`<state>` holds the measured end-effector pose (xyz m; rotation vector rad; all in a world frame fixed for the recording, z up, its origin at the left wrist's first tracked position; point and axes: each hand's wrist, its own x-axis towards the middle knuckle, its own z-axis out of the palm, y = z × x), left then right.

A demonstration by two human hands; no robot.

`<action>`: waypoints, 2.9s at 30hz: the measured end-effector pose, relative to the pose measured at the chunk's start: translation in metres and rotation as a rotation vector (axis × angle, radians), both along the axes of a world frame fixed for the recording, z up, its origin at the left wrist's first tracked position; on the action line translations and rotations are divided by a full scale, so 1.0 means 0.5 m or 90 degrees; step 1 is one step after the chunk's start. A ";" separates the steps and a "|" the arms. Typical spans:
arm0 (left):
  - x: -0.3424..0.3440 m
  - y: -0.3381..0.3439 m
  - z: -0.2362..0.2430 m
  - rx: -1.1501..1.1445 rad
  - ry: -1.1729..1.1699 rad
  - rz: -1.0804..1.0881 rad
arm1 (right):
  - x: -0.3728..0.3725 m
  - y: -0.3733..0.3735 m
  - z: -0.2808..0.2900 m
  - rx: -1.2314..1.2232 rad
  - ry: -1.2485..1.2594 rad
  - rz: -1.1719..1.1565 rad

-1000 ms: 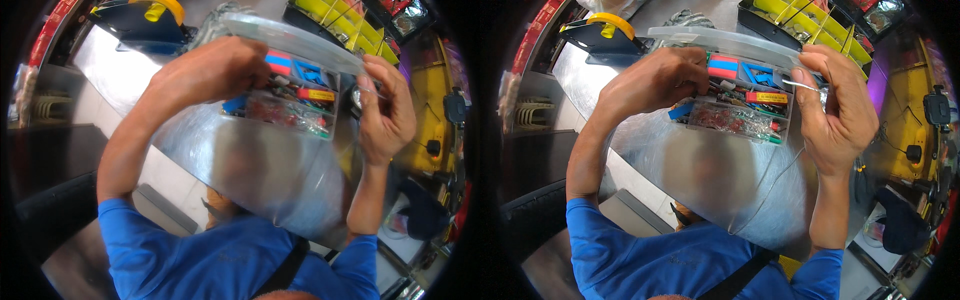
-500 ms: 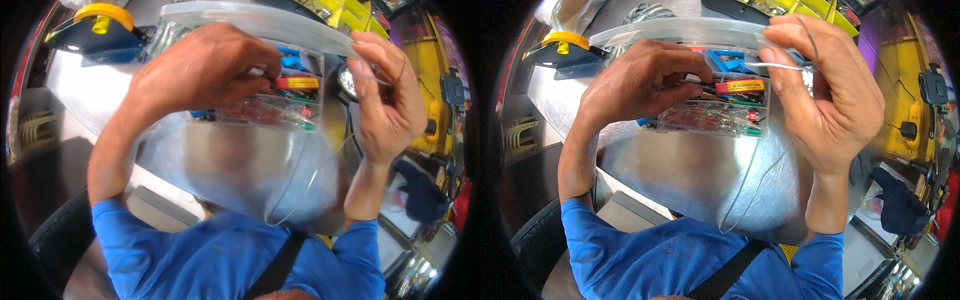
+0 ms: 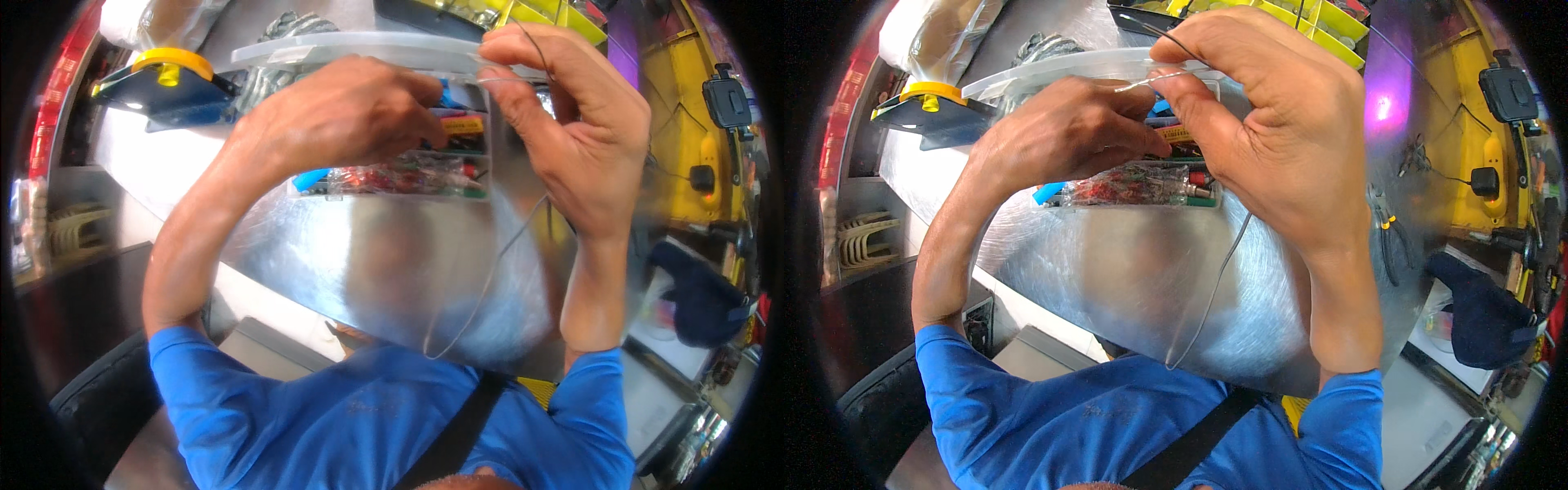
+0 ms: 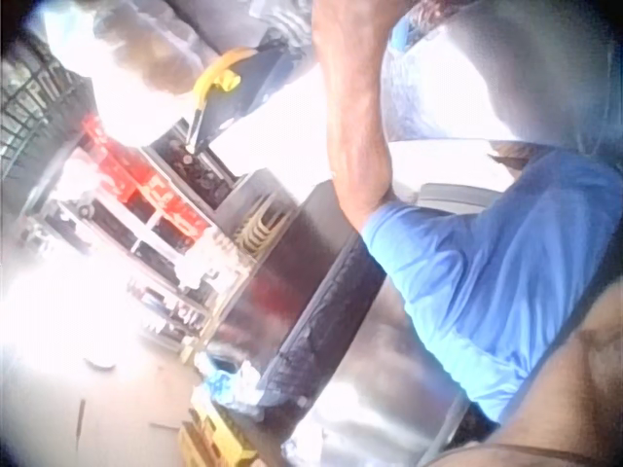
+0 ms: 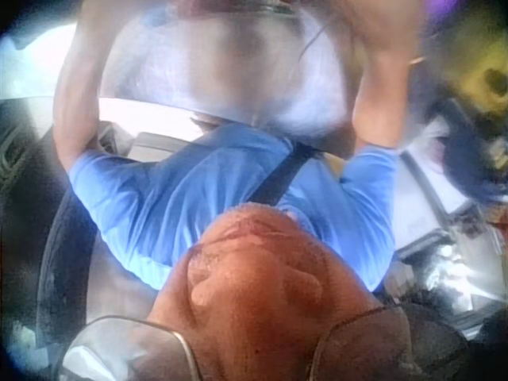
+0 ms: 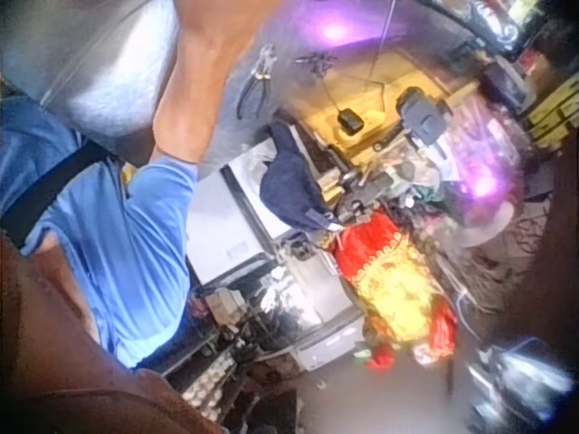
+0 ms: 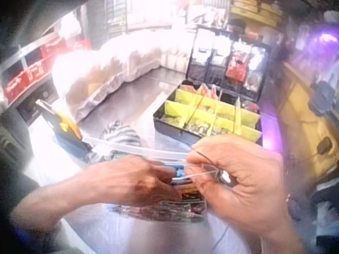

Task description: The person opens a plastic case to retrieve a blue heat shrink tube and a wire. They slide the tube onto the wire, use a lighter to shrink the tube, and then use pliers to cut the wire and the tube.

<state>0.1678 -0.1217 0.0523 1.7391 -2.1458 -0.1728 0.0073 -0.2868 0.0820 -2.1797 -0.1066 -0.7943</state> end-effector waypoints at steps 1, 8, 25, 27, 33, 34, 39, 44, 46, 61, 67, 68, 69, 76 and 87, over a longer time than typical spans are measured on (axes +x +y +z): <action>0.001 -0.001 -0.006 -0.030 -0.022 -0.002 | 0.001 0.002 -0.001 0.008 -0.003 0.000; 0.014 -0.002 -0.010 -0.090 -0.116 -0.005 | 0.000 -0.004 0.010 -0.081 -0.017 -0.021; 0.009 0.007 -0.029 -0.050 0.017 0.028 | 0.013 -0.018 0.005 -0.017 -0.090 0.025; 0.007 0.013 -0.025 -0.033 0.056 0.063 | 0.002 -0.010 0.029 -0.039 -0.052 0.011; -0.012 0.044 -0.038 -0.165 0.373 0.144 | 0.016 -0.023 -0.005 0.000 -0.147 0.053; -0.026 0.055 -0.049 -0.177 0.528 0.175 | 0.016 -0.025 -0.008 -0.003 -0.140 0.052; -0.053 0.073 -0.086 -0.253 0.923 0.136 | 0.013 -0.027 -0.004 -0.029 -0.139 0.041; -0.041 0.082 -0.083 -0.228 1.064 0.155 | 0.007 -0.015 0.011 -0.020 -0.095 0.021; -0.053 0.064 -0.069 -0.256 1.059 0.154 | 0.006 -0.018 0.013 -0.017 -0.096 0.023; -0.059 -0.008 0.040 0.101 -0.074 0.161 | 0.013 -0.032 -0.002 -0.038 -0.124 0.024; -0.045 -0.028 0.021 0.103 -0.128 0.101 | 0.008 -0.024 0.009 -0.053 -0.088 0.002; -0.043 -0.032 0.018 0.110 -0.122 0.105 | 0.009 -0.025 0.009 -0.050 -0.088 0.003; -0.038 -0.033 0.015 0.096 -0.158 0.069 | 0.010 -0.027 0.006 -0.046 -0.093 0.009; -0.018 -0.031 -0.002 0.007 -0.193 -0.008 | 0.021 -0.038 -0.012 -0.024 -0.117 0.031; -0.036 0.018 0.015 -0.049 0.018 0.128 | 0.006 -0.018 -0.008 -0.064 -0.049 0.007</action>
